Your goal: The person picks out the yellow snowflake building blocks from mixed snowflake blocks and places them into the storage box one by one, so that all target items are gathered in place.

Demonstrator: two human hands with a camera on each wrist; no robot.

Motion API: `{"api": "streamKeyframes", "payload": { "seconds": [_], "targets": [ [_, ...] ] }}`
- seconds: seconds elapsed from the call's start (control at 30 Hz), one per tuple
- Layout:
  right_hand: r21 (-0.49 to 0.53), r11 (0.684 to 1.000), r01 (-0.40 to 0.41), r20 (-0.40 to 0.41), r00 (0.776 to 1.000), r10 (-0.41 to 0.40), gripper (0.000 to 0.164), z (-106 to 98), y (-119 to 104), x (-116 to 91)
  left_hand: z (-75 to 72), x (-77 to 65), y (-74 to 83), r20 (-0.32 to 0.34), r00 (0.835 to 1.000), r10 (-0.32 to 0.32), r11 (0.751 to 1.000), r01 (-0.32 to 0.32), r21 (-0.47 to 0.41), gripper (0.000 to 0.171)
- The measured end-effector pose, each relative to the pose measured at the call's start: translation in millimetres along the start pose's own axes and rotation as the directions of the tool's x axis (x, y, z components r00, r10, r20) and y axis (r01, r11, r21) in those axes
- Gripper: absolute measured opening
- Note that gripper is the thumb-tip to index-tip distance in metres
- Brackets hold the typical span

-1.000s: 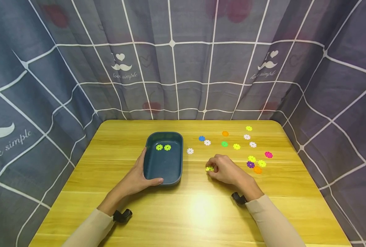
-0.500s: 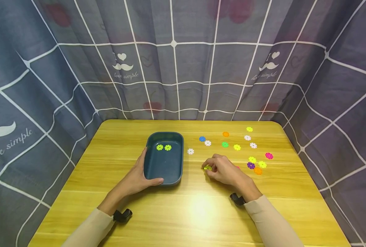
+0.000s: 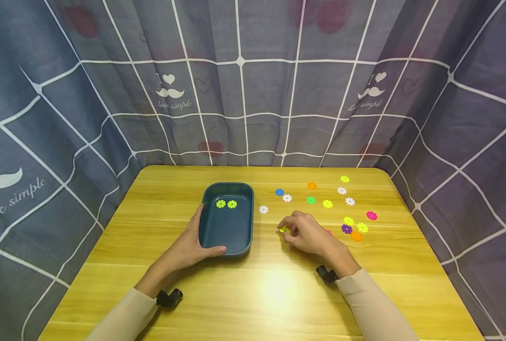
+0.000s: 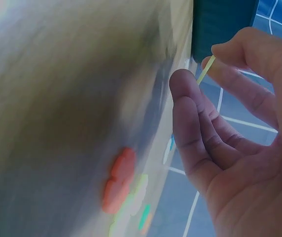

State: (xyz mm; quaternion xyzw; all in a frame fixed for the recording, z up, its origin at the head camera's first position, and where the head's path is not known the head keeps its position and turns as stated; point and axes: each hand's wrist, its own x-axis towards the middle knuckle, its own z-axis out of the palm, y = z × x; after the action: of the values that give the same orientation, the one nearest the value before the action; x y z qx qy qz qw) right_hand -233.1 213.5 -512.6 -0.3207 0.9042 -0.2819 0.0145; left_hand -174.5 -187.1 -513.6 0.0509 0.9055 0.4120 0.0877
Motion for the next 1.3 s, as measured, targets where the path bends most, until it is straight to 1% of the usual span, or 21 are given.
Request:
{"api": "streamKeyframes", "payload": {
  "seconds": [0.5,0.87,1.3],
  "targets": [
    [-0.007,1.000,0.002,-0.006,1.000,-0.002,0.024,-2,-9,11,0.4,0.2,-1.0,-0.001,1.000,0.006,1.000,-0.006,-0.006,0.157],
    [-0.001,1.000,0.018,0.009,1.000,-0.018,0.029,-3,-17,21,-0.1,0.9,-2.4,0.002,1.000,-0.001,1.000,0.001,0.011,0.157],
    [-0.014,0.999,0.042,0.004,0.999,-0.042,0.031,-5,-24,31,-0.2,0.3,-1.2,0.006,1.000,-0.006,1.000,0.006,0.004,0.158]
  ]
}}
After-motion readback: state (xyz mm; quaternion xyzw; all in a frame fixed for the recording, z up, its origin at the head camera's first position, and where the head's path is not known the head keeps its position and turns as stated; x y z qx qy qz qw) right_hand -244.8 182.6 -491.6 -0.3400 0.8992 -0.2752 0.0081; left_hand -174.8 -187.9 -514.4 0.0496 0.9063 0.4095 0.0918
